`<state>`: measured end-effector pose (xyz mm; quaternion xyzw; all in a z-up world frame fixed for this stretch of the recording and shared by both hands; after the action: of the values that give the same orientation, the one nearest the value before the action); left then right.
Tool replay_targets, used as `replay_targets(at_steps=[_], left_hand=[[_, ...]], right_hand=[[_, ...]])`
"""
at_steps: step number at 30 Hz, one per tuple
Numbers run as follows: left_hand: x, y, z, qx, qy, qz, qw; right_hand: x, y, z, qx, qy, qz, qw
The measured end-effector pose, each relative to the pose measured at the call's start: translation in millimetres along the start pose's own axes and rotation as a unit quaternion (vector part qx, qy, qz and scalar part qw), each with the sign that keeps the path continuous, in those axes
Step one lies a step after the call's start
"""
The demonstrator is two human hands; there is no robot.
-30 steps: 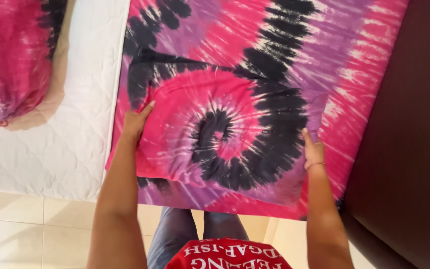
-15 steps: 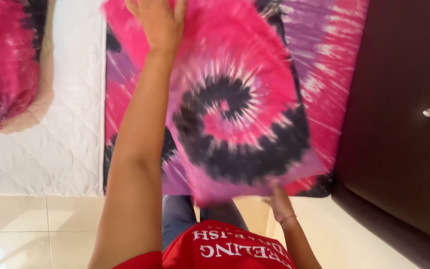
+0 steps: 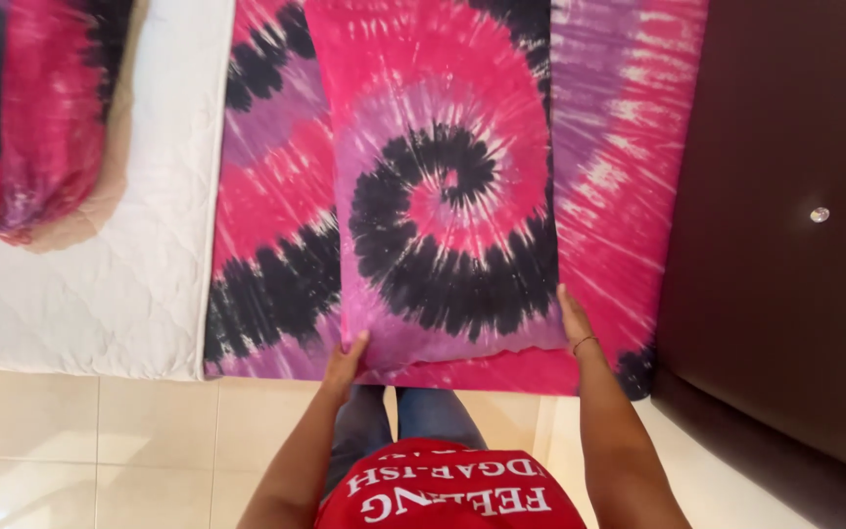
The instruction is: Making the bed by putting a pillowcase on a pillow and arranging bolsters.
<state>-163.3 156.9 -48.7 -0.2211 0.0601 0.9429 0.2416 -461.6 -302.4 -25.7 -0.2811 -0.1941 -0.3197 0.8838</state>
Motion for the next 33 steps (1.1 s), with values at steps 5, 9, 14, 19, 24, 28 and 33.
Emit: replay_targets(at_steps=[5,9,14,19,24,28,33], left_hand=[[-56.0,19.0,13.6,0.079,-0.034,-0.043,0.995],[-137.2,40.3,88.6,0.115,-0.007,-0.034,0.993],[-294.7,2.9,243.6,0.155,0.232,0.074,0.957],[-338.5,-27.6,424.8,0.223,0.379,0.087,0.894],[-327.9,-17.4,504.5,0.315,0.444,0.102,0.832],[-335.0,29.5,457.8,0.292,0.417,0.126,0.851],[-384.2,120.1,384.7,0.268,0.401,0.187,0.856]], right_hand=[[20.7,45.4,52.1,0.121,0.103,-0.054,0.986],[72.7,55.8,99.7,0.133,0.031,-0.035,0.99],[220.0,-14.8,266.0,0.085,-0.165,-0.17,0.968],[257.8,-78.2,472.1,0.098,-0.314,-0.295,0.897],[260.4,-102.8,587.5,0.043,-0.37,-0.27,0.888],[268.4,-131.0,538.4,0.012,-0.399,-0.248,0.883],[327.5,-175.2,438.1,-0.06,-0.401,-0.203,0.891]])
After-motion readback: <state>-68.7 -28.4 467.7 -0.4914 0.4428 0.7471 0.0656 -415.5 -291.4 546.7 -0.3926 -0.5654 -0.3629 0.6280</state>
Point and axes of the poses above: each hand's wrist, its own z-axis away from the middle knuckle, its own y-axis out of the palm, x = y × z, the point moved 9 cm from there along -z, towards the middle knuckle, and after that the axes turned 1 degree about y, right-handed, at the moved point
